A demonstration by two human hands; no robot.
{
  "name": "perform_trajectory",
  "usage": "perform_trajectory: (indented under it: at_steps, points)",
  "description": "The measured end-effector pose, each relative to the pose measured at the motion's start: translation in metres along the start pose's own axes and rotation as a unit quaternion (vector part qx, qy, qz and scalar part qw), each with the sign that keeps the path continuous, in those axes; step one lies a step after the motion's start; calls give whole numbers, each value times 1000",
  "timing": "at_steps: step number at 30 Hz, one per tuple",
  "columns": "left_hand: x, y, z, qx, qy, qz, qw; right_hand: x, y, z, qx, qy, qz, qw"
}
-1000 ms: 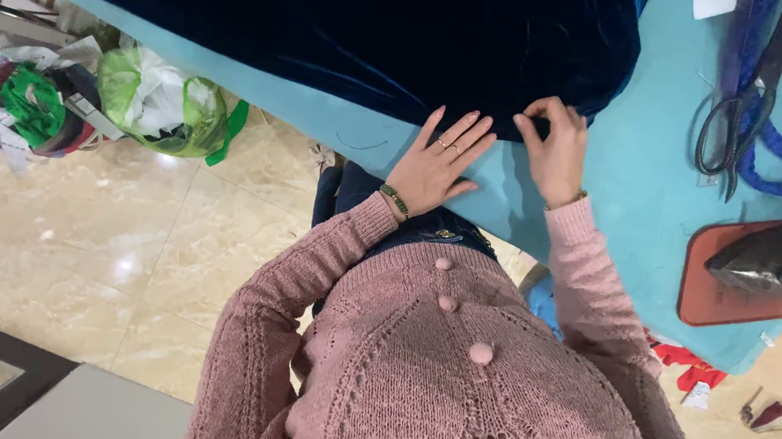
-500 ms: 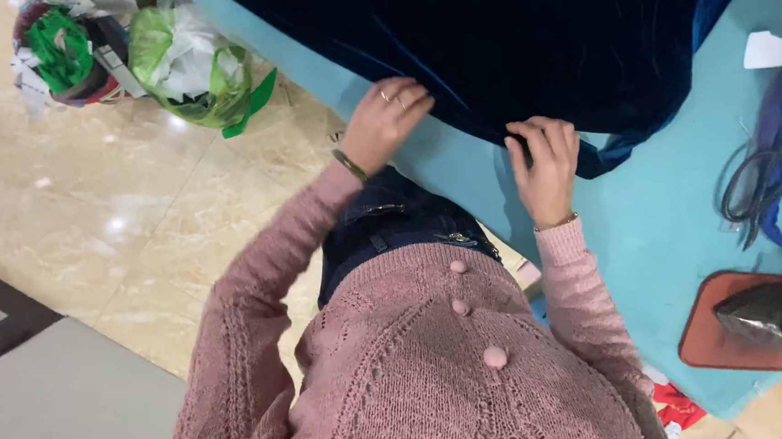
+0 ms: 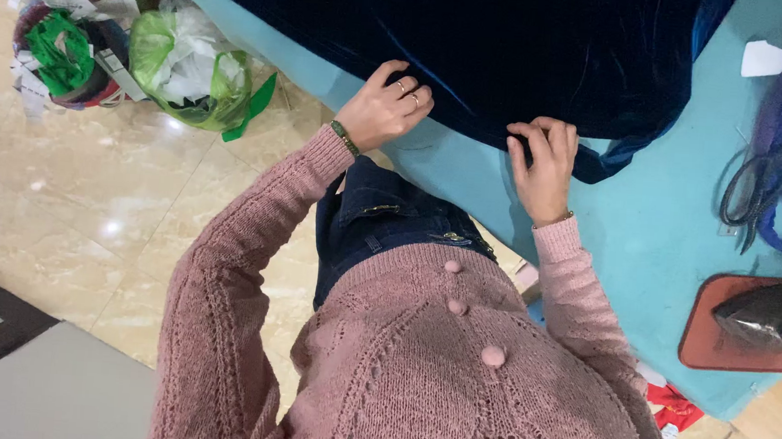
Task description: Measuring, marking, and cutting fabric on a work table using tailoring tools.
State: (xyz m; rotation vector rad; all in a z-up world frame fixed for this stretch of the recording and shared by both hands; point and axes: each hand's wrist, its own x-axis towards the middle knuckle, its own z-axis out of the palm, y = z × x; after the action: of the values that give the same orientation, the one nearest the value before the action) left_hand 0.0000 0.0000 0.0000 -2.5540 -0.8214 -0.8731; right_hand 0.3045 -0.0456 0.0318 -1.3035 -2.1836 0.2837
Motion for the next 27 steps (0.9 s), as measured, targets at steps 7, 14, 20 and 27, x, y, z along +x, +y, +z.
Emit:
perform_trajectory:
  at_steps: [7,14,20,27]
  points:
    - [-3,3,-15,-25,-20,-37,999,-3,3,5,-28,-1,3,1000]
    - [-19,-7,-20,-41,-49,-22,998,-4,-3,1,-33,-25,17,999]
    - [-41,-34,-24,-24,-135,-15,990,-2,-12,15,-107,-41,-47,992]
    - [-30,-52,-31,28,-159,55,985,22,-32,21,-85,-68,-90,990]
